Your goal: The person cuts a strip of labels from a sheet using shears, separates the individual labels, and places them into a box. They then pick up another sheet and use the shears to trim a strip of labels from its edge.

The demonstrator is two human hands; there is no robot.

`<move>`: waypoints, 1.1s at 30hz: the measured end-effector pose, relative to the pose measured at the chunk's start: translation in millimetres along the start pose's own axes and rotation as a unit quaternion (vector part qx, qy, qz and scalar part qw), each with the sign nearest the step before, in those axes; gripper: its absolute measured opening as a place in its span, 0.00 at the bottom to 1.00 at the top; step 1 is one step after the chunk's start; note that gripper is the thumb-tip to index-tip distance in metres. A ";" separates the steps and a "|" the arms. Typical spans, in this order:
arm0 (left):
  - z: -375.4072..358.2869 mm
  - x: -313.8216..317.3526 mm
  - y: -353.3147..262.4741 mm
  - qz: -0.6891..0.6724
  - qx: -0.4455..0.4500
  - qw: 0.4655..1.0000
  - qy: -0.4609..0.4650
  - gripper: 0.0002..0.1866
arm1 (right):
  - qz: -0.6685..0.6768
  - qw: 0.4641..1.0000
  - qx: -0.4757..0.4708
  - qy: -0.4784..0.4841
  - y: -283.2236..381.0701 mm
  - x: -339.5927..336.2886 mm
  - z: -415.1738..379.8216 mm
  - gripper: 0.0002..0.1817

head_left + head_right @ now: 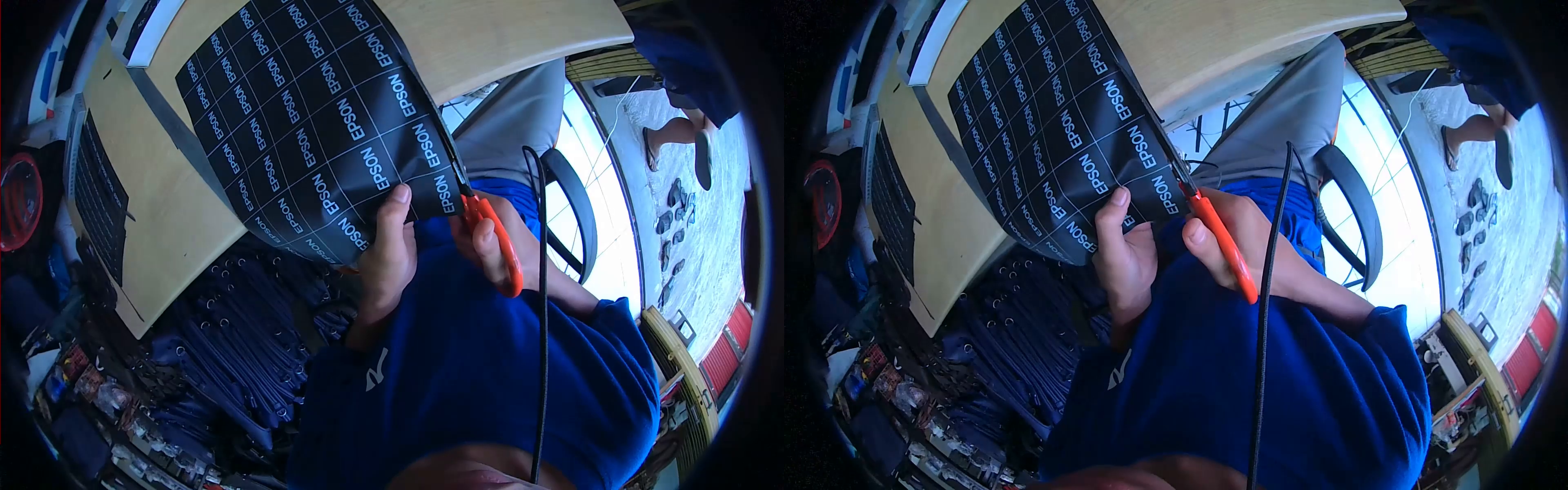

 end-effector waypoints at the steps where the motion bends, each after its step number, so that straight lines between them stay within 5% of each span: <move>1: 1.4 -0.2 0.2 -0.002 0.005 1.000 0.005 0.21 | 0.000 1.000 0.001 0.000 0.9 -0.2 0.1 0.37; 12: -1.3 15.6 -7.8 0.021 0.011 0.998 0.051 0.23 | -0.016 0.996 0.083 -0.041 -10.8 -0.4 0.6 0.38; 24: 0.1 9.1 -3.6 -0.019 0.029 0.999 0.037 0.22 | 0.011 1.000 0.019 -0.002 -0.9 -1.2 -0.3 0.33; 27: -3.6 5.2 -3.7 0.012 0.007 0.998 0.054 0.22 | 0.011 1.000 -0.003 -0.008 6.0 -3.5 1.1 0.34; 29: -5.5 11.1 -4.1 -0.082 0.007 0.988 0.130 0.22 | 0.015 1.000 -0.005 -0.006 3.1 -3.4 1.4 0.34; 33: -4.7 1.5 10.8 -0.056 -0.064 0.994 0.075 0.22 | 0.021 0.999 0.022 -0.012 1.0 -3.1 1.5 0.34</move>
Point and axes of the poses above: each hand's wrist, its own z-axis towards the middle knuckle, its own x-axis out of the palm, y = z × x, the point moved 8 cm from there along z, towards the middle knuckle, and after that the axes turned 4 degrees about x, right-handed, at the moved point
